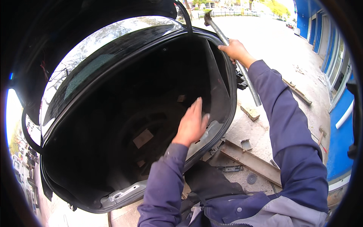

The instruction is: The person installs a rubber weather seal around the perimeter of a car trunk lid. They press the seal into place by hand, then use a hammer to tap it flush along the edges. Finally, they close the trunk and run their hands along the seal to check the fit.

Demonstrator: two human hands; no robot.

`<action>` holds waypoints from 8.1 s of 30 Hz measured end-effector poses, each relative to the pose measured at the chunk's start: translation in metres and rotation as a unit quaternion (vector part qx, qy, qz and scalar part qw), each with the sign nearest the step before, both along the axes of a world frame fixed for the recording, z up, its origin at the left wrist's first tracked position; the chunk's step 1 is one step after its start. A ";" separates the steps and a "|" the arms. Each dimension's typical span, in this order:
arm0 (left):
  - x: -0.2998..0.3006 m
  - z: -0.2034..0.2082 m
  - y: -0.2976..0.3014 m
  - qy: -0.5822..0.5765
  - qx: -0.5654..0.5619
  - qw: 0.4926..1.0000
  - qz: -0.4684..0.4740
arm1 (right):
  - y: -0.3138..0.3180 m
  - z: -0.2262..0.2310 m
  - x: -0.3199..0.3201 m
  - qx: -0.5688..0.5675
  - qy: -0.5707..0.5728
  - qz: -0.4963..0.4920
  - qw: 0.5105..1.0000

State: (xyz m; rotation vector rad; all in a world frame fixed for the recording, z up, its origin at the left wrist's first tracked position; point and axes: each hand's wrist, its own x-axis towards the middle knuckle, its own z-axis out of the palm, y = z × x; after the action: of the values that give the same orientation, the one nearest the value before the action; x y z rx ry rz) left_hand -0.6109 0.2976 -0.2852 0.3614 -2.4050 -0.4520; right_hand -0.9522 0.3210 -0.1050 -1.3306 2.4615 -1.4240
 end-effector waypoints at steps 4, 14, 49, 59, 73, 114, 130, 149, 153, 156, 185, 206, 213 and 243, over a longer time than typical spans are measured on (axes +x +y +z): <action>-0.078 0.066 -0.035 0.069 0.089 0.993 -0.025 | -0.002 0.006 0.000 0.003 -0.040 -0.006 0.999; -0.206 0.100 -0.081 0.118 0.013 0.993 0.009 | -0.001 0.011 0.003 0.033 -0.026 -0.015 0.999; -0.245 0.009 -0.063 0.213 0.230 0.949 -0.030 | -0.012 0.002 -0.006 0.043 -0.019 0.011 0.999; -0.230 -0.015 -0.048 0.190 0.112 0.975 -0.037 | -0.008 0.001 -0.004 0.041 0.006 0.006 0.999; -0.231 -0.037 -0.050 0.183 0.116 0.973 -0.075 | -0.009 -0.004 -0.005 0.030 0.033 0.015 0.999; -0.190 -0.009 -0.029 0.129 0.147 0.980 -0.020 | -0.010 -0.008 -0.009 0.013 0.052 -0.008 0.999; -0.210 0.005 -0.019 0.286 0.480 0.807 -0.191 | -0.010 -0.007 -0.008 0.049 0.055 -0.033 0.997; -0.191 0.031 -0.037 0.028 0.273 0.958 -0.077 | -0.009 -0.003 -0.001 0.042 0.043 -0.025 0.998; -0.187 0.013 -0.034 0.037 0.312 0.944 -0.096 | -0.009 -0.005 -0.004 0.043 0.044 -0.015 0.998; -0.182 -0.001 -0.027 0.035 0.274 0.958 -0.082 | -0.011 -0.007 -0.006 0.025 0.044 -0.015 0.999; -0.204 -0.022 0.009 0.063 0.137 0.985 0.087 | -0.015 -0.010 -0.012 0.021 0.024 -0.009 0.999; -0.218 0.014 -0.018 0.127 0.346 0.929 0.038 | -0.010 -0.006 -0.006 0.041 0.045 -0.025 0.998; -0.222 0.007 -0.050 0.129 0.397 0.908 -0.038 | -0.002 -0.006 0.000 0.055 0.082 -0.026 0.995; -0.205 0.015 -0.016 0.080 0.167 0.980 0.071 | 0.154 -0.224 0.083 -0.232 -0.186 -0.023 0.954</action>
State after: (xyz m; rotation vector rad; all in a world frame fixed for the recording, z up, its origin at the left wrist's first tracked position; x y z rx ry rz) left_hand -0.8156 0.2820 -0.2705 0.6153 -2.1298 -0.7915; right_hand -0.8694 0.4747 -0.3287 -0.9259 2.0027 -2.1274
